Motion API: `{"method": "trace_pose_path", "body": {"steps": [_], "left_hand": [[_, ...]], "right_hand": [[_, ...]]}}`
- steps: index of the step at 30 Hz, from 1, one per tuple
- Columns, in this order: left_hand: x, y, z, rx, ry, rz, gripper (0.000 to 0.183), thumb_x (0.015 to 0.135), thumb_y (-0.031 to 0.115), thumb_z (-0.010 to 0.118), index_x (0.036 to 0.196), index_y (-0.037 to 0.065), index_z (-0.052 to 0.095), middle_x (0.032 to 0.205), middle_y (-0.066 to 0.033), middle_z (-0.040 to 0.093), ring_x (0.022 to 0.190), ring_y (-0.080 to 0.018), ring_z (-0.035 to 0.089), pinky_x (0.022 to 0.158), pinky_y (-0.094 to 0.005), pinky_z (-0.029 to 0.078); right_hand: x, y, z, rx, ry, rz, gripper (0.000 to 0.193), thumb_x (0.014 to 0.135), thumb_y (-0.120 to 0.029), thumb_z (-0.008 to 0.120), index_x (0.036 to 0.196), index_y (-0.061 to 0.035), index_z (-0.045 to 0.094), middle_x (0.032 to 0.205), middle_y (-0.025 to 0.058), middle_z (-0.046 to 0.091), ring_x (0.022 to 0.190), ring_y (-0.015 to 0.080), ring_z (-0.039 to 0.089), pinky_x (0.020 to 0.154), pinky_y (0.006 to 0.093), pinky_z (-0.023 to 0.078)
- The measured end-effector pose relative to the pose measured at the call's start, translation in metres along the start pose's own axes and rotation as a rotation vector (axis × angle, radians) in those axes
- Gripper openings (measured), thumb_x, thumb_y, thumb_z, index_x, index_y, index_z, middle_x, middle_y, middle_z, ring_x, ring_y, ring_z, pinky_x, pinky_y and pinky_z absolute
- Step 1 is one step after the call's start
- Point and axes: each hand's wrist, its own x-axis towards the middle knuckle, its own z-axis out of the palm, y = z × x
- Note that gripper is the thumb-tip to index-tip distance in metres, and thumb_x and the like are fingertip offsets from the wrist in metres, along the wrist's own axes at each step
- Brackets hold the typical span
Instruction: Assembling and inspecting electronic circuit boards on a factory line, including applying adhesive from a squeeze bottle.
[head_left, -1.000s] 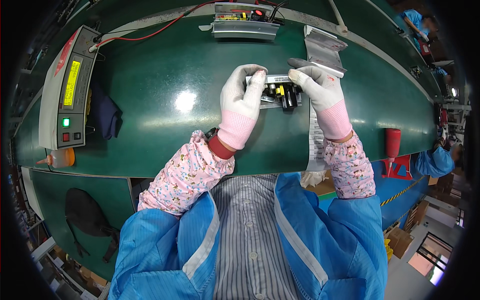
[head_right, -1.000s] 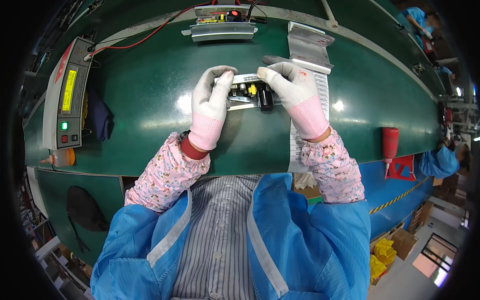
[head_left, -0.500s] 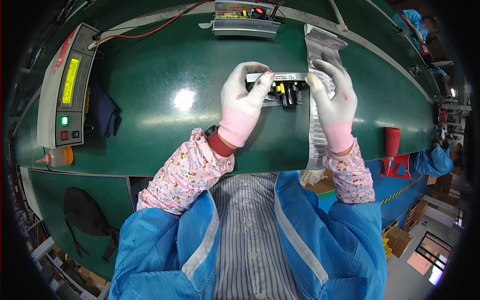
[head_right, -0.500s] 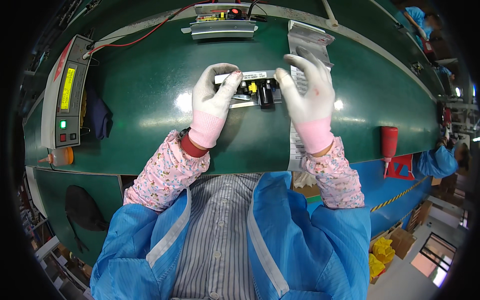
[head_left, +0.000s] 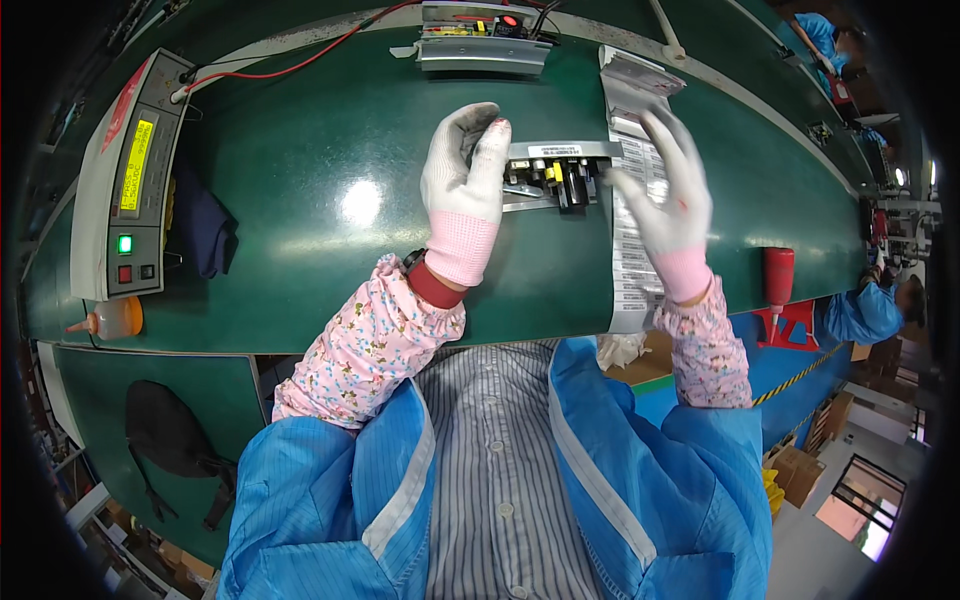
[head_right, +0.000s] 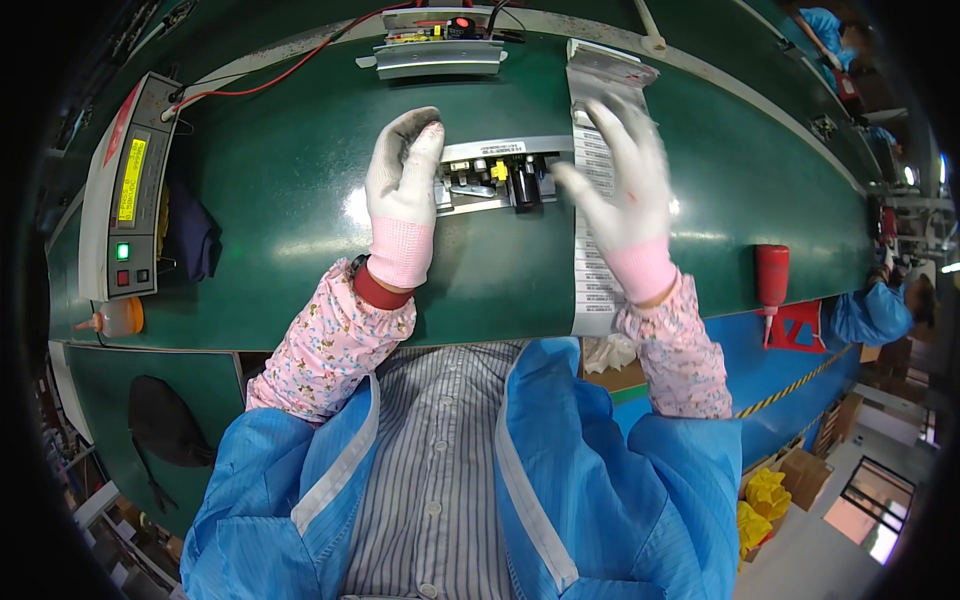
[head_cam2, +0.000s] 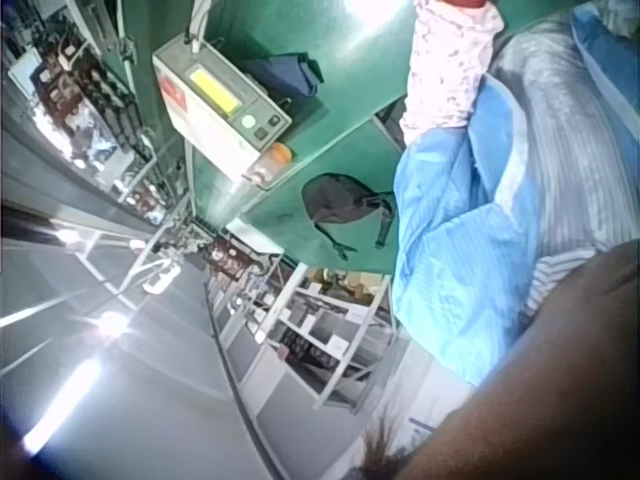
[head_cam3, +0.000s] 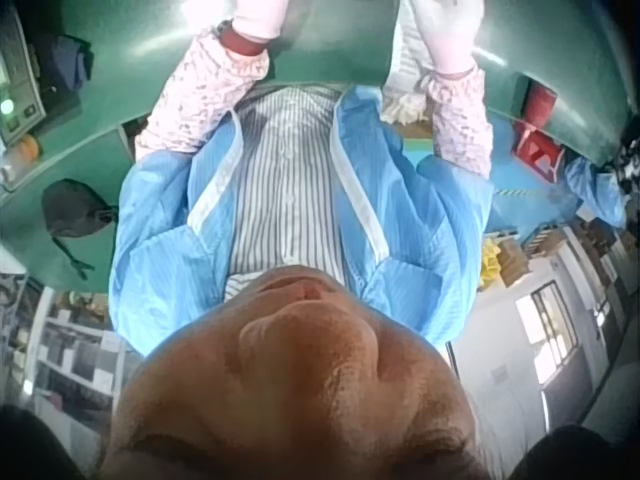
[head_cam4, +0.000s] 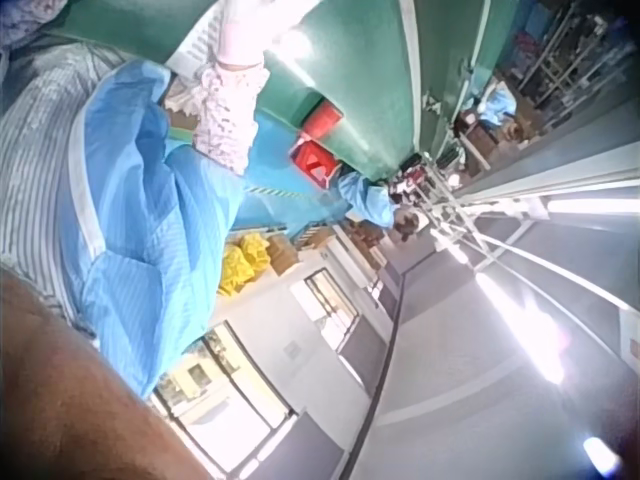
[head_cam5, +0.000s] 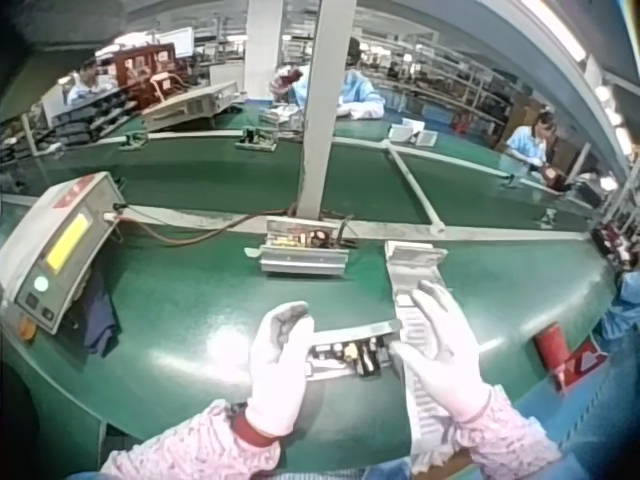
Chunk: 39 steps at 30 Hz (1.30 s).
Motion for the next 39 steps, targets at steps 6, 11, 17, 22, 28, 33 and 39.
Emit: {"method": "trace_pose_path", "body": {"steps": [6, 11, 17, 22, 28, 33, 39], "left_hand": [[-0.004, -0.01, 0.006, -0.1, -0.002, -0.014, 0.037, 0.092, 0.011, 0.073, 0.124, -0.005, 0.06, 0.114, -0.013, 0.067, 0.1, -0.0183, 0.065, 0.093, -0.0286, 0.051], [-0.007, -0.005, 0.015, -0.261, -0.245, -0.186, 0.043, 0.089, 0.006, 0.076, 0.128, -0.005, 0.059, 0.118, -0.0142, 0.068, 0.104, -0.0184, 0.065, 0.094, -0.0284, 0.051], [-0.014, 0.005, 0.027, -0.418, -0.52, -0.366, 0.039, 0.089, -0.002, 0.073, 0.126, -0.005, 0.061, 0.117, -0.0143, 0.071, 0.1, -0.0189, 0.067, 0.093, -0.0286, 0.052], [-0.012, -0.009, 0.027, -0.542, -0.465, -0.426, 0.034, 0.091, -0.004, 0.071, 0.123, -0.004, 0.063, 0.115, -0.0139, 0.071, 0.098, -0.0195, 0.069, 0.091, -0.0282, 0.054], [-0.016, -0.006, 0.032, -0.585, -0.439, -0.434, 0.033, 0.094, -0.005, 0.064, 0.127, -0.005, 0.06, 0.113, -0.0139, 0.071, 0.101, -0.0236, 0.07, 0.096, -0.0368, 0.055], [-0.019, -0.007, 0.023, -0.587, -0.413, -0.427, 0.035, 0.09, -0.008, 0.069, 0.124, -0.004, 0.061, 0.112, -0.0129, 0.071, 0.095, -0.0184, 0.069, 0.088, -0.0267, 0.056], [-0.021, -0.004, 0.01, -0.457, -0.405, -0.384, 0.041, 0.088, -0.007, 0.072, 0.127, -0.002, 0.058, 0.112, -0.011, 0.071, 0.094, -0.0154, 0.068, 0.085, -0.0254, 0.055]], "right_hand": [[0.019, 0.01, 0.007, 0.598, -0.298, 0.423, 0.049, 0.084, -0.018, 0.077, 0.129, -0.0029, 0.065, 0.123, 0.0122, 0.068, 0.112, 0.0262, 0.064, 0.1, 0.0329, 0.047], [0.028, 0.019, -0.005, 0.864, -0.258, 0.597, 0.057, 0.083, -0.023, 0.081, 0.131, 0.0019, 0.061, 0.122, 0.016, 0.067, 0.11, 0.026, 0.065, 0.098, 0.0313, 0.049], [0.015, 0.07, -0.036, 0.65, -0.249, 0.372, 0.072, 0.082, -0.025, 0.083, 0.14, 0.0037, 0.052, 0.13, 0.0196, 0.064, 0.117, 0.0279, 0.063, 0.102, 0.0342, 0.048], [-0.04, 0.178, -0.138, -0.633, -0.215, 0.577, 0.09, 0.076, -0.039, 0.086, 0.147, -0.002, 0.046, 0.136, 0.0177, 0.063, 0.12, 0.0319, 0.064, 0.1, 0.0373, 0.05], [-0.09, 0.227, -0.218, -0.611, -0.651, 1.173, 0.073, 0.07, -0.05, 0.085, 0.119, -0.0018, 0.06, 0.097, 0.0145, 0.073, 0.087, 0.0323, 0.07, 0.083, 0.0398, 0.055], [-0.102, 0.236, -0.212, -0.587, -0.481, 1.055, 0.065, 0.073, -0.04, 0.086, 0.119, -0.0023, 0.061, 0.097, 0.0134, 0.072, 0.08, 0.0246, 0.07, 0.072, 0.035, 0.055], [-0.047, 0.105, -0.169, 0.478, 0.238, 0.742, 0.056, 0.087, -0.031, 0.077, 0.124, 0.0059, 0.057, 0.1, 0.0188, 0.069, 0.089, 0.0299, 0.069, 0.084, 0.0366, 0.054]]}}
